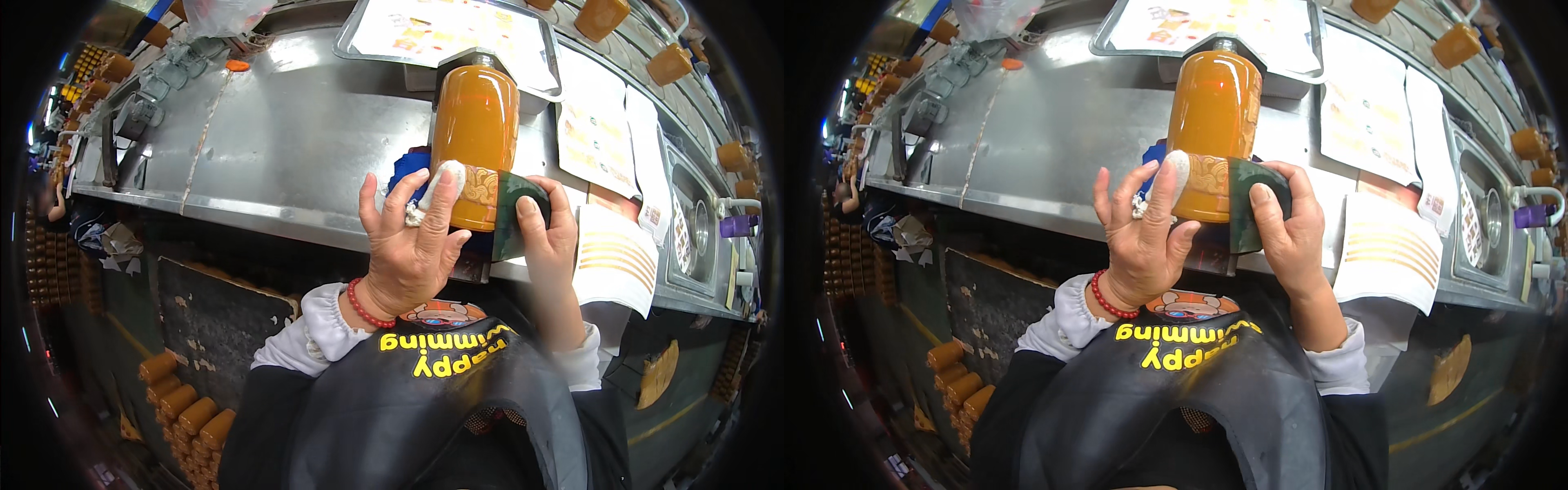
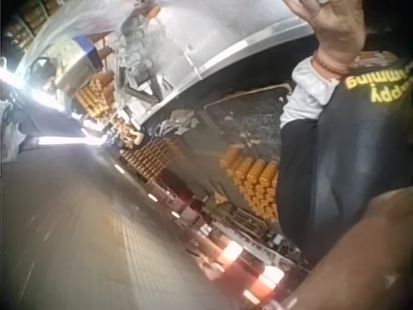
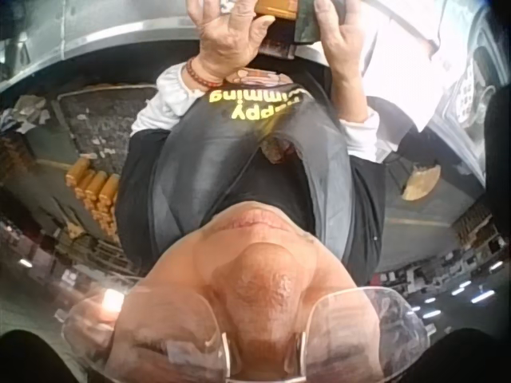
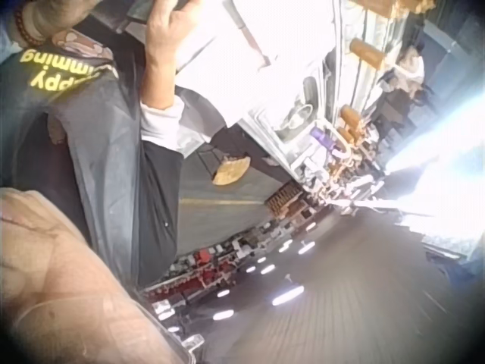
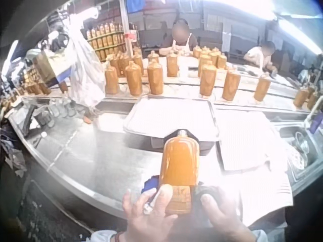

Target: The person applies adhesive labels to amber-colored bottles, smoothing each label with a green card and peeling off backing layers. They handle multiple bottles one at a time, rotating them to align and press the labels, then place finished bottles aside.

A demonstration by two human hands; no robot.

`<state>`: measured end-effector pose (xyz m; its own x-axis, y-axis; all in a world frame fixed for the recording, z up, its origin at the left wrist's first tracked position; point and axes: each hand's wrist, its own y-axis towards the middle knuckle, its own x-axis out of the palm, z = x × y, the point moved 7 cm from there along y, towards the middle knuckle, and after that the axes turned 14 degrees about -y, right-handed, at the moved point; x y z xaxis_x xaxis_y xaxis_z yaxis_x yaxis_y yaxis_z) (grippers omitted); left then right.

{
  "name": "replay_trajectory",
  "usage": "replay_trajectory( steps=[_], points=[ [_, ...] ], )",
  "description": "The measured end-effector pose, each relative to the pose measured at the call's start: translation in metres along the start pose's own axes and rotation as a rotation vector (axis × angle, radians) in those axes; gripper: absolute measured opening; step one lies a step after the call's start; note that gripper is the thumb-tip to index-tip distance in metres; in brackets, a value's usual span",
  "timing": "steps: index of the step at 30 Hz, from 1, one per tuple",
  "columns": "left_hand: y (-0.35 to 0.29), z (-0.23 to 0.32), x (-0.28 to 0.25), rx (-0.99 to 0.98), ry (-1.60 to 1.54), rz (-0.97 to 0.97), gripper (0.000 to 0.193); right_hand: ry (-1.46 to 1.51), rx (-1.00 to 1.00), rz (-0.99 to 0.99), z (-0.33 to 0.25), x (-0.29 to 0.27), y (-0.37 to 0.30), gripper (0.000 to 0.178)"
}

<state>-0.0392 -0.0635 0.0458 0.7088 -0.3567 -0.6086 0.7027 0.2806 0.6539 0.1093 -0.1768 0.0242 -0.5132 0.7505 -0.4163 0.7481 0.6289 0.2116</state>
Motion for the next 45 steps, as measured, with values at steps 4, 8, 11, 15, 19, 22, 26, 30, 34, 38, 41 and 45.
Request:
replay_trajectory(
  steps=[4,8,11,15,19,22,26,30,34,38,41,45],
  points=[
    [-0.007,-0.016,-0.002,-0.059,-0.085,0.011,0.064,-0.109,0.054,0.046,-0.002,-0.015,0.006,0.019],
    [-0.011,-0.038,0.003,-0.209,-0.2,-0.01,0.076,-0.701,-0.785,0.176,-0.078,-0.001,0.006,0.035],
    [-0.005,-0.054,0.01,-0.246,-0.204,-0.094,0.083,-0.508,-0.837,-0.225,-0.1,0.015,0.001,0.035],
    [0.011,-0.049,0.007,-0.16,-0.08,-0.145,0.081,-0.725,-0.806,0.07,-0.093,0.005,0.008,0.035],
    [0.014,-0.037,-0.004,-0.097,-0.013,-0.082,0.081,-0.239,-0.127,-0.185,-0.076,0.0,0.013,0.013],
    [0.016,-0.03,-0.004,-0.064,-0.033,-0.045,0.082,-0.27,-0.06,-0.073,-0.058,0.001,0.025,0.016],
    [0.017,-0.029,-0.004,-0.09,-0.056,-0.097,0.083,-0.517,-0.194,-0.069,-0.084,0.019,0.029,0.012],
    [0.017,-0.031,0.004,-0.109,-0.086,-0.09,0.089,-0.584,-0.378,-0.188,-0.096,0.035,0.026,0.013],
    [0.008,-0.048,0.01,-0.146,-0.103,-0.165,0.086,-0.384,-0.289,-0.142,-0.078,-0.004,0.017,0.021],
    [-0.008,-0.061,0.025,-0.127,-0.276,-0.252,0.077,-0.704,-0.264,0.044,-0.017,-0.093,-0.005,0.029],
    [0.003,-0.031,0.006,-0.038,-0.202,0.023,0.071,-1.076,-0.276,0.021,0.02,-0.142,-0.045,0.037],
    [0.014,0.039,0.01,0.321,-0.394,-0.184,0.033,-1.263,-0.045,-0.042,0.061,-0.152,-0.098,0.039]
  ],
)
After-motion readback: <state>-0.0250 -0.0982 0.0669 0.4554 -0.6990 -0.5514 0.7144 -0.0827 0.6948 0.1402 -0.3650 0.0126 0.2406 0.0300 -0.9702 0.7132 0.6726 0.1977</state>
